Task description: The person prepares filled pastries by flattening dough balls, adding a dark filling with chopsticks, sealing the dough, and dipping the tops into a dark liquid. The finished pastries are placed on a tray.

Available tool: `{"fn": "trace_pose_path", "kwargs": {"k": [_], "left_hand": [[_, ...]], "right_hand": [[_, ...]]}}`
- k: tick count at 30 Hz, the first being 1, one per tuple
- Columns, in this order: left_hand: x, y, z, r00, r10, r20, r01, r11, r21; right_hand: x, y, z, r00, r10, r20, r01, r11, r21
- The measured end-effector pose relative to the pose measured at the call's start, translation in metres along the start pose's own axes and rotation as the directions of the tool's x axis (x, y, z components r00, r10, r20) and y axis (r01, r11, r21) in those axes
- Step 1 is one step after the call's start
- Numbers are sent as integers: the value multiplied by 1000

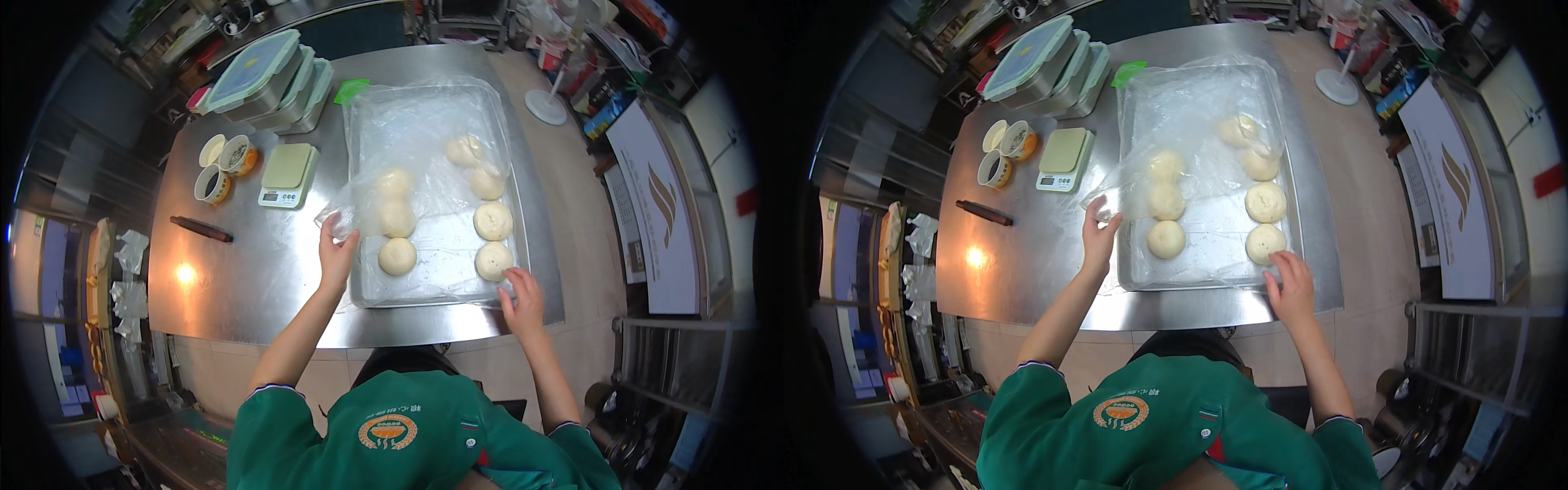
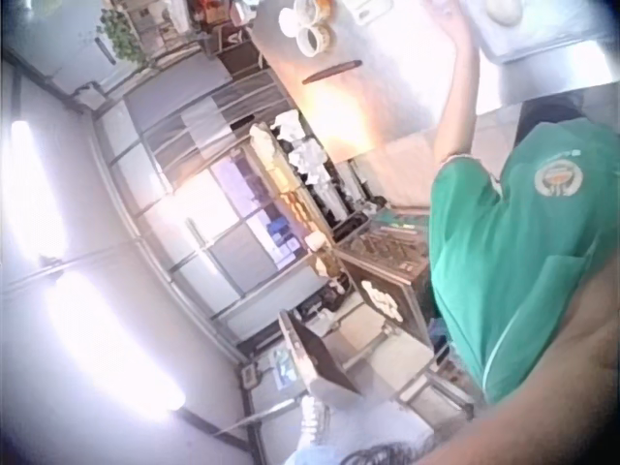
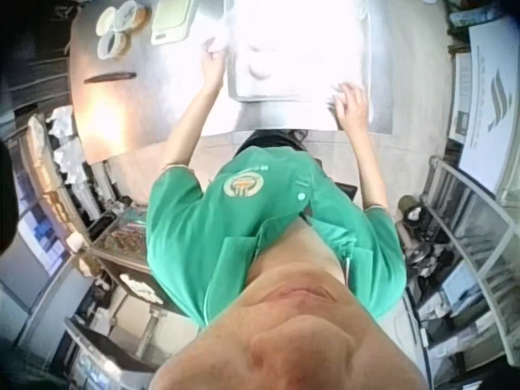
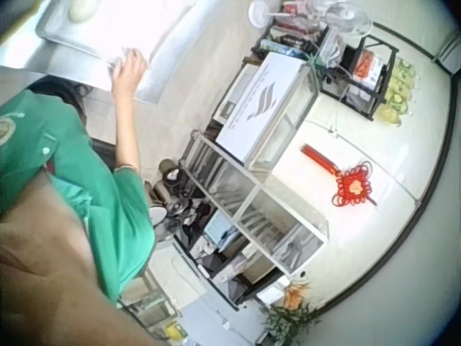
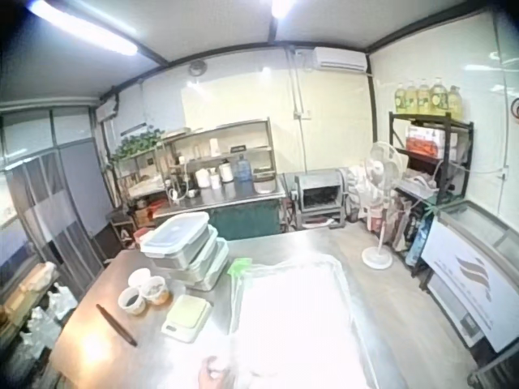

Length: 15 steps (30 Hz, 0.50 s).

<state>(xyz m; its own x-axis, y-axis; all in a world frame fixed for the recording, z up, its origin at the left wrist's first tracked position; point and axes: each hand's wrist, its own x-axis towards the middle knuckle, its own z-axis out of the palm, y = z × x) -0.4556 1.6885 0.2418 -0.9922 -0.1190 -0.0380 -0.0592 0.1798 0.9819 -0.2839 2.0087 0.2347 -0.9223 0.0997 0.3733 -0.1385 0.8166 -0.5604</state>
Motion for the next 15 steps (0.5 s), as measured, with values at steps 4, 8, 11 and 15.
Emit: {"fn": "trace_pose_path", "kwargs": {"k": [4, 8, 11, 15], "left_hand": [[57, 2, 28, 958, -277, 73, 286, 932, -222], [72, 52, 96, 914, 344, 214, -334, 939, -81], [51, 55, 85, 490, 587, 645, -823, 555, 120], [51, 49, -5, 495, 622, 607, -865, 415, 282]], "right_hand": [[-9, -21, 39, 982, -153, 111, 141, 984, 106], [12, -66, 74, 962, -250, 112, 220, 948, 228], [30, -94, 87, 964, -230, 136, 188, 945, 266], [40, -110, 104, 975, -181, 127, 140, 950, 278]]}}
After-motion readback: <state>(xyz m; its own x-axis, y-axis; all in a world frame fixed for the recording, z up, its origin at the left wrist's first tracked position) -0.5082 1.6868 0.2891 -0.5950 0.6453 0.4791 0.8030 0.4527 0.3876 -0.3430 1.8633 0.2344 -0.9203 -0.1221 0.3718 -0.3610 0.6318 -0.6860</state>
